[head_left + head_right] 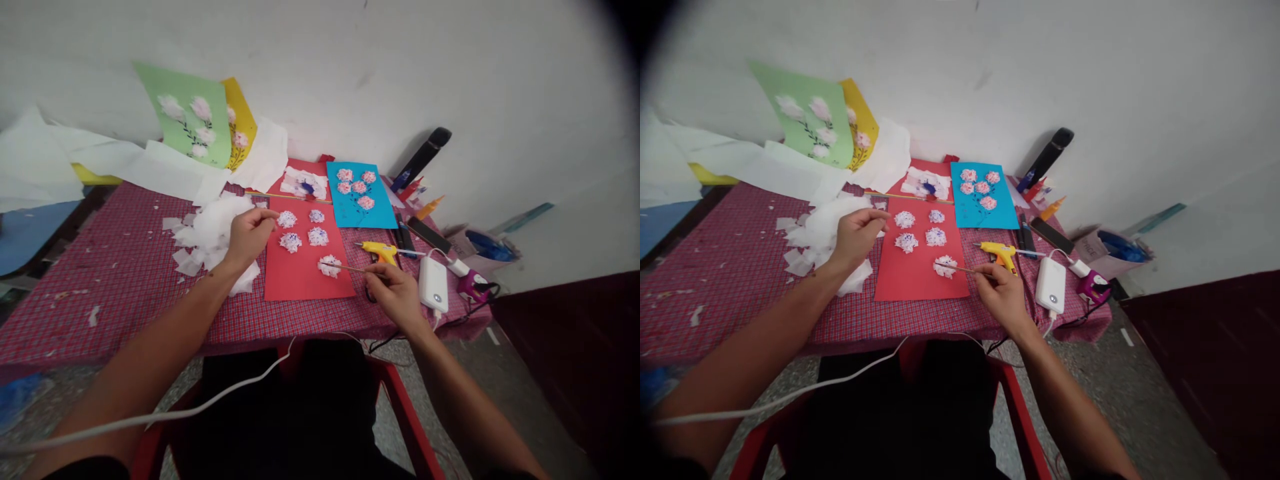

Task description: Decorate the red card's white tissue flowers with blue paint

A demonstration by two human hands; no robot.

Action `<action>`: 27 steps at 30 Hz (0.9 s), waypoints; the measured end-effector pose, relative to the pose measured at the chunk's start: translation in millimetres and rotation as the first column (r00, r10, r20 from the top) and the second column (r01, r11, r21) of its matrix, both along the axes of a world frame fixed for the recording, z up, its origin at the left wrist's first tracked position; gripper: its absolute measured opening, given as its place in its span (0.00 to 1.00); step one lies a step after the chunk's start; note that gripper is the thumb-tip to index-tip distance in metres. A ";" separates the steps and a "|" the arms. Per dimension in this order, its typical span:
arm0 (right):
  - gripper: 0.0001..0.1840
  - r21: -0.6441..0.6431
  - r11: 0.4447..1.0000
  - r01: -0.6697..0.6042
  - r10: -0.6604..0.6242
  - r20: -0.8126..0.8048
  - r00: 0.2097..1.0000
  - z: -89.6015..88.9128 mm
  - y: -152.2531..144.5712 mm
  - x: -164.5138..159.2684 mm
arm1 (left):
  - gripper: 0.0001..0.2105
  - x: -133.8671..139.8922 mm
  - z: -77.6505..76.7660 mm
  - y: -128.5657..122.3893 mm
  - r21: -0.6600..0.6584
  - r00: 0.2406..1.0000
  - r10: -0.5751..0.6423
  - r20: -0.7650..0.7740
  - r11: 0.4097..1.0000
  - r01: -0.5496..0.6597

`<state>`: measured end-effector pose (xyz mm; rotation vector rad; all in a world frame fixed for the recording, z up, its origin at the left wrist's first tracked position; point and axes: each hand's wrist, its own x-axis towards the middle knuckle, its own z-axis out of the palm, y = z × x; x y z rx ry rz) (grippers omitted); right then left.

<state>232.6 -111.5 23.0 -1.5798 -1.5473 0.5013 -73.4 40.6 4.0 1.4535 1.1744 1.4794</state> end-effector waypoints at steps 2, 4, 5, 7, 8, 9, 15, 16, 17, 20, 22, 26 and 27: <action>0.11 -0.048 0.999 -0.002 -0.002 -0.074 0.997 -3.3 -0.5 2.7 | 0.08 0.5 0.8 -0.5 0.000 1.000 0.003 -0.008 1.000 -0.003; 0.11 -0.058 0.998 -0.002 -0.004 -0.108 0.994 -5.2 -0.2 4.0 | 0.09 0.7 1.5 -1.0 -0.001 1.000 0.005 -0.016 1.000 -0.005; 0.11 -0.057 0.998 -0.003 -0.003 -0.110 0.994 -5.5 0.3 4.1 | 0.09 0.7 1.7 -1.2 -0.003 1.000 0.006 -0.016 1.000 -0.006; 0.10 -0.049 0.999 -0.003 -0.002 -0.091 0.996 -5.6 1.7 3.3 | 0.09 0.6 1.9 -1.3 -0.005 1.000 0.003 -0.012 1.000 -0.003; 0.10 -0.047 0.999 -0.005 0.001 -0.074 0.997 -5.6 2.5 2.7 | 0.09 0.6 1.8 -1.3 -0.005 1.000 0.003 -0.009 1.000 -0.003; 0.10 -0.045 0.999 -0.008 0.005 -0.058 0.998 -5.8 3.0 2.3 | 0.09 0.5 1.6 -1.2 -0.006 1.000 0.002 -0.006 1.000 -0.002; 0.11 -0.041 0.999 -0.008 0.007 -0.012 1.000 -7.9 1.8 3.0 | 0.09 0.8 0.0 -0.6 -0.022 1.000 0.001 0.005 1.000 -0.001; 0.10 -0.045 0.999 -0.007 0.006 -0.015 1.000 -7.9 1.1 3.3 | 0.09 0.7 -0.1 -0.6 -0.025 1.000 0.001 0.006 1.000 -0.001; 0.10 -0.047 0.999 -0.006 0.005 -0.020 1.000 -7.7 0.5 3.5 | 0.09 0.6 0.0 -0.7 -0.026 1.000 -0.001 0.007 1.000 0.001; 0.09 -0.048 0.999 -0.019 0.018 -0.030 0.999 -6.6 -0.8 3.6 | 0.09 0.2 0.9 -1.1 -0.023 1.000 -0.004 0.000 1.000 0.004; 0.09 -0.047 0.998 -0.032 0.031 -0.024 0.999 -6.3 -1.0 3.4 | 0.09 0.0 1.5 -1.3 -0.030 1.000 -0.003 -0.009 1.000 0.003; 0.09 -0.051 0.998 -0.031 0.030 -0.018 0.999 -7.0 1.1 2.1 | 0.09 -0.1 0.2 -0.7 -0.031 1.000 -0.003 -0.006 1.000 0.003; 0.10 -0.050 0.998 -0.024 0.023 -0.020 1.000 -7.2 2.0 1.6 | 0.09 -0.2 -0.4 -0.3 -0.030 1.000 -0.003 -0.006 1.000 0.003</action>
